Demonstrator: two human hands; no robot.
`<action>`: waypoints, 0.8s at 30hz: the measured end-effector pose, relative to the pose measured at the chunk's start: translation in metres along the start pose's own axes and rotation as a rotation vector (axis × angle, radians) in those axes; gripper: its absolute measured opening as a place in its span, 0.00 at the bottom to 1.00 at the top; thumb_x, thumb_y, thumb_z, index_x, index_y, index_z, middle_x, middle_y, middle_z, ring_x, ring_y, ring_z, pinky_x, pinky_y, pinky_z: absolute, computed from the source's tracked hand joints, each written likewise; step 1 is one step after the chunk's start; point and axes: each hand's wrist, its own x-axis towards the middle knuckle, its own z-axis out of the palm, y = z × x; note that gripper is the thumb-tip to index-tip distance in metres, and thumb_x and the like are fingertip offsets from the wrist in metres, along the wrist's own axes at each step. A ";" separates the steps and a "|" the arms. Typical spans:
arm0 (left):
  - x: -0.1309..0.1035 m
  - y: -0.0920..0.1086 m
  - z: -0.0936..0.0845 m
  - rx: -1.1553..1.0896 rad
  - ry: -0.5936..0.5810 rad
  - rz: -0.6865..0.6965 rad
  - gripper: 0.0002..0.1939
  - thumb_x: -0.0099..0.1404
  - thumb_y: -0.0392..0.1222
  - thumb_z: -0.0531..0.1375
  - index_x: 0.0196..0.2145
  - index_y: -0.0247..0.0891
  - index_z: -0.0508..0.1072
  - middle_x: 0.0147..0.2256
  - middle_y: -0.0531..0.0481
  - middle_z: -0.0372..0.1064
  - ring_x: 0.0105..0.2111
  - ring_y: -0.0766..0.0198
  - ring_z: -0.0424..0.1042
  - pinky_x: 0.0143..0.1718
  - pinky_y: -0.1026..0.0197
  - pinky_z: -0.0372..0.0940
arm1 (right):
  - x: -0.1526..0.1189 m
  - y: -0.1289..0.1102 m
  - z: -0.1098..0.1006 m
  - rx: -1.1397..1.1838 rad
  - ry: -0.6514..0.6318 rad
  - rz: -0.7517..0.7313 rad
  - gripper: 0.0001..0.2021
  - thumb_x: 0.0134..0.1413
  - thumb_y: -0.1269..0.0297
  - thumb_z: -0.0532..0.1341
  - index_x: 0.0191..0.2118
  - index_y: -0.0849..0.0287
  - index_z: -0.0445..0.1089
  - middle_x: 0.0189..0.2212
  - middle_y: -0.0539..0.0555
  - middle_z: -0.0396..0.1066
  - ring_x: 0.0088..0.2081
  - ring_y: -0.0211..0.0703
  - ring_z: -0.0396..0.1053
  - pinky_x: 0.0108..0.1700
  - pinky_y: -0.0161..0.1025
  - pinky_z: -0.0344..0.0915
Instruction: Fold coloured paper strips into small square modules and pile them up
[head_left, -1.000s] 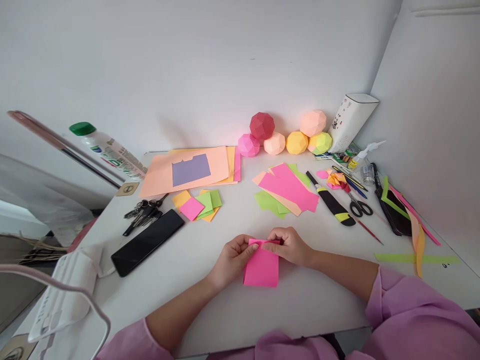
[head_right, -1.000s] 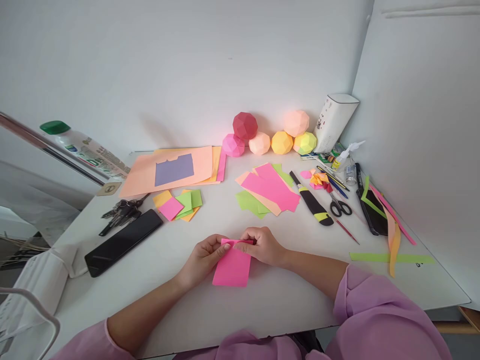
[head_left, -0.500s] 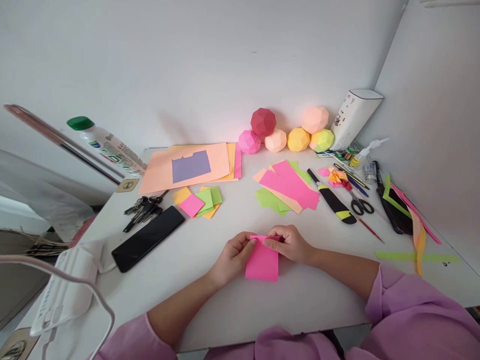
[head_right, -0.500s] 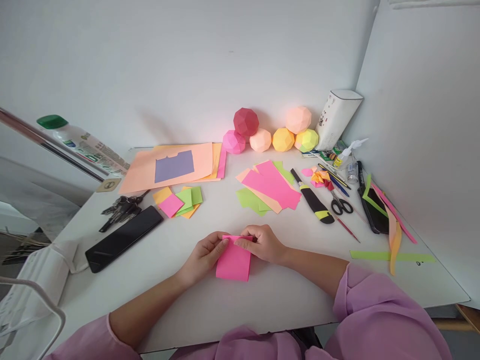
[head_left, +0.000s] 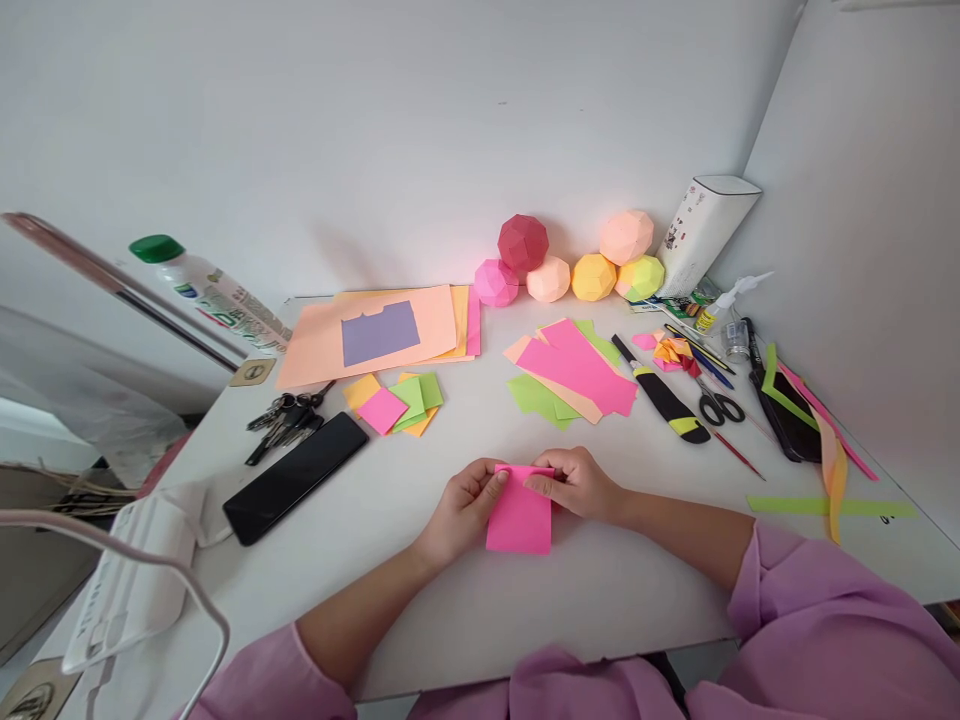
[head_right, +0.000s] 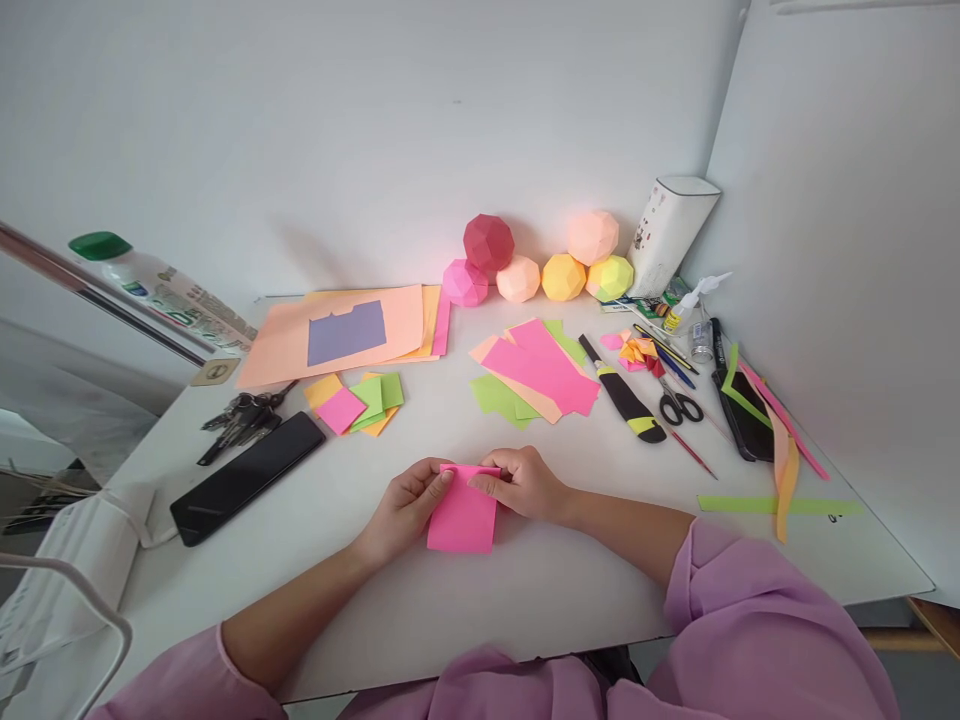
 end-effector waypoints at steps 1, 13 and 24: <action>0.000 0.000 0.000 -0.002 -0.001 0.001 0.17 0.58 0.54 0.56 0.34 0.36 0.67 0.26 0.53 0.66 0.23 0.69 0.63 0.22 0.67 0.58 | 0.000 0.000 0.000 0.000 -0.001 -0.002 0.15 0.52 0.54 0.57 0.25 0.62 0.63 0.18 0.47 0.59 0.21 0.32 0.55 0.21 0.30 0.52; 0.000 0.000 0.000 -0.023 -0.002 0.004 0.17 0.58 0.54 0.56 0.33 0.36 0.66 0.25 0.52 0.68 0.22 0.69 0.64 0.22 0.67 0.58 | 0.000 -0.001 0.000 0.003 0.006 -0.012 0.16 0.52 0.53 0.56 0.25 0.63 0.65 0.19 0.47 0.59 0.21 0.32 0.54 0.21 0.30 0.51; 0.000 0.000 0.000 -0.013 -0.002 0.001 0.16 0.58 0.54 0.56 0.33 0.37 0.66 0.25 0.53 0.67 0.22 0.69 0.64 0.22 0.67 0.58 | 0.000 0.000 0.000 0.001 0.009 -0.021 0.16 0.52 0.54 0.56 0.25 0.63 0.65 0.20 0.48 0.60 0.22 0.32 0.55 0.22 0.30 0.52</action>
